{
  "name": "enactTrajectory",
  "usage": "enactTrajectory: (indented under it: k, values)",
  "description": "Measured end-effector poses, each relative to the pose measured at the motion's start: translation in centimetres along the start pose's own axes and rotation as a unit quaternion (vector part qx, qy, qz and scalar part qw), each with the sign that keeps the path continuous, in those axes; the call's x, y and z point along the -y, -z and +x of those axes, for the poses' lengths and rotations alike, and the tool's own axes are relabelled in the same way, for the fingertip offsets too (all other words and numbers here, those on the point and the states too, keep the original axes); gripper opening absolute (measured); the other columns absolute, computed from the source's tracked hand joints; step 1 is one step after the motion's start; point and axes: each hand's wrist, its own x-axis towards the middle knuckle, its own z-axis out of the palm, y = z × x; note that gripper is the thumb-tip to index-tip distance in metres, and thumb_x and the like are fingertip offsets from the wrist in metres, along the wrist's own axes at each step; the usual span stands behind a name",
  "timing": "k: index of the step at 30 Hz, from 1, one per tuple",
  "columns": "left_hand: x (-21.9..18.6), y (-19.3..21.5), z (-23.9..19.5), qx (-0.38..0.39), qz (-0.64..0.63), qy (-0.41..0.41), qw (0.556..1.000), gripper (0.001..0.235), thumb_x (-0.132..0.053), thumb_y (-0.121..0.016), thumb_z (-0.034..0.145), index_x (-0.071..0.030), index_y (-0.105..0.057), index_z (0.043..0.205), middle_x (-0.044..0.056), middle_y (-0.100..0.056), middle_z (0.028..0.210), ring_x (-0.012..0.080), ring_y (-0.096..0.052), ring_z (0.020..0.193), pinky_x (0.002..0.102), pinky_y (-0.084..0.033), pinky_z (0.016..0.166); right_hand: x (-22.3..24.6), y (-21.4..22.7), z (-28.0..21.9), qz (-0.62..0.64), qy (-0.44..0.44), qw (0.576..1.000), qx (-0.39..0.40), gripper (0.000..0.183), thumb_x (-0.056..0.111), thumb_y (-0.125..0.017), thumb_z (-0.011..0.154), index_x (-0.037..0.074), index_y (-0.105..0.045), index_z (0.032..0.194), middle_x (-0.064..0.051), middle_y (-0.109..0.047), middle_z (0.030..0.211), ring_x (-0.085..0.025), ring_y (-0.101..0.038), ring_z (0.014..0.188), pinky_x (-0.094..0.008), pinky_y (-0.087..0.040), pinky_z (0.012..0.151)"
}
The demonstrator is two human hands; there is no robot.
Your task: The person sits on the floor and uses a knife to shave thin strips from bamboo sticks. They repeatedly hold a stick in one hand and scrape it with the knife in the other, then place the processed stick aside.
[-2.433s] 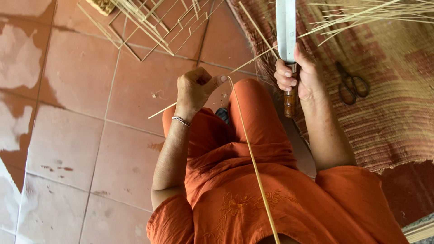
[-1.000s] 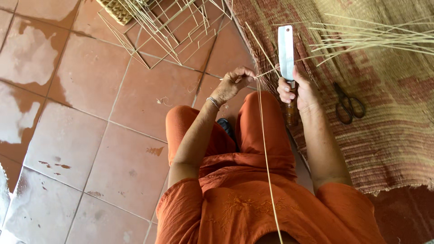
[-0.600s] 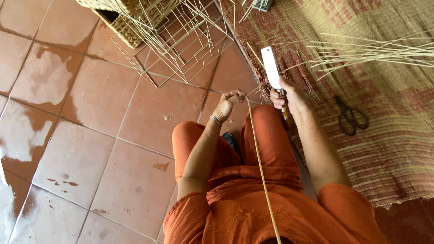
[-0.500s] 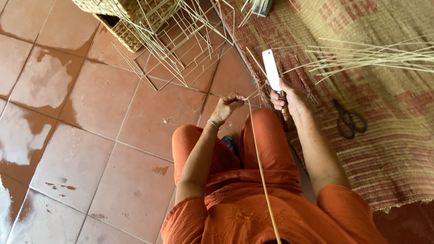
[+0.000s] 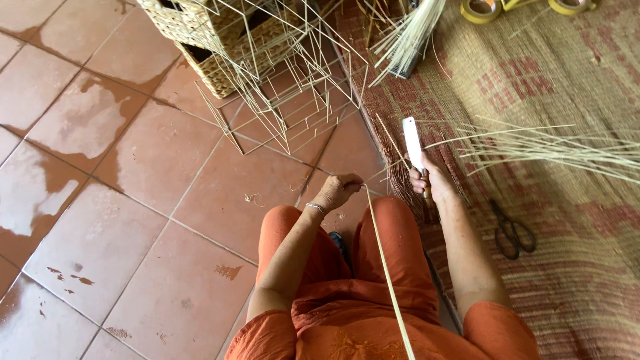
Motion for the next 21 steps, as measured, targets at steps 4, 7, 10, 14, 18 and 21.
enactTrajectory:
  k: [4, 7, 10, 14, 18, 21]
  values:
    - [0.7, 0.4, -0.2, 0.016, -0.074, 0.034, 0.997, 0.025, -0.004, -0.064, 0.092, -0.009, -0.071, 0.115, 0.005, -0.076, 0.084, 0.0128, -0.072, 0.08, 0.029, -0.059, 0.078, 0.8, -1.1, 0.1, -0.042, -0.01, 0.999, -0.031, 0.052, 0.054, -0.046, 0.105, 0.012, -0.059, 0.132, 0.003, -0.05, 0.066, -0.007, -0.039, 0.045, -0.026, -0.035, 0.042]
    - [1.7, 0.2, -0.7, 0.014, -0.159, 0.039, 0.986, 0.023, -0.006, -0.066, 0.093, -0.007, -0.073, 0.115, 0.003, -0.075, 0.086, 0.0109, -0.07, 0.081, 0.028, -0.06, 0.078, 1.5, -2.8, -0.3, -0.061, -0.017, 0.997, -0.045, 0.049, 0.052, -0.049, 0.104, 0.011, -0.059, 0.129, 0.002, -0.051, 0.065, -0.008, -0.04, 0.045, -0.026, -0.035, 0.042]
    - [2.2, 0.4, -0.8, 0.008, -0.136, 0.064, 0.989, 0.017, -0.011, -0.072, 0.094, -0.005, -0.077, 0.109, 0.004, -0.077, 0.087, 0.0115, -0.07, 0.079, 0.03, -0.06, 0.077, 2.2, -4.1, -0.2, -0.06, -0.027, 0.996, -0.054, 0.045, 0.049, -0.052, 0.103, 0.012, -0.059, 0.126, 0.001, -0.052, 0.064, -0.008, -0.04, 0.044, -0.027, -0.035, 0.041]
    - [1.9, 1.2, -1.4, 0.008, -0.067, 0.124, 0.99, 0.019, -0.019, -0.073, 0.1, -0.004, -0.076, 0.111, 0.006, -0.077, 0.089, 0.0123, -0.071, 0.08, 0.03, -0.06, 0.076, 2.1, -3.1, 0.9, -0.056, -0.014, 0.996, -0.071, 0.044, 0.05, -0.053, 0.102, 0.013, -0.063, 0.123, 0.002, -0.054, 0.063, -0.007, -0.042, 0.045, -0.025, -0.035, 0.04]
    - [1.3, 2.2, -1.8, 0.003, -0.171, 0.115, 0.979, 0.025, -0.015, -0.064, 0.098, -0.011, -0.066, 0.122, 0.001, -0.071, 0.109, 0.0112, -0.066, 0.093, 0.03, -0.056, 0.081, 1.7, -1.0, 2.0, -0.15, 0.024, 0.974, -0.167, 0.043, 0.047, -0.053, 0.104, 0.009, -0.069, 0.118, -0.001, -0.062, 0.068, -0.008, -0.049, 0.048, -0.025, -0.039, 0.038]
    - [1.2, 1.7, -1.4, -0.025, -0.227, 0.069, 0.971, 0.012, -0.012, -0.062, 0.099, -0.007, -0.066, 0.109, -0.004, -0.066, 0.129, 0.0118, -0.062, 0.102, 0.03, -0.054, 0.087, 2.0, -0.9, 3.0, -0.134, 0.046, 0.965, -0.222, 0.041, 0.046, -0.054, 0.105, 0.009, -0.07, 0.114, -0.001, -0.062, 0.068, -0.008, -0.051, 0.047, -0.026, -0.042, 0.037]
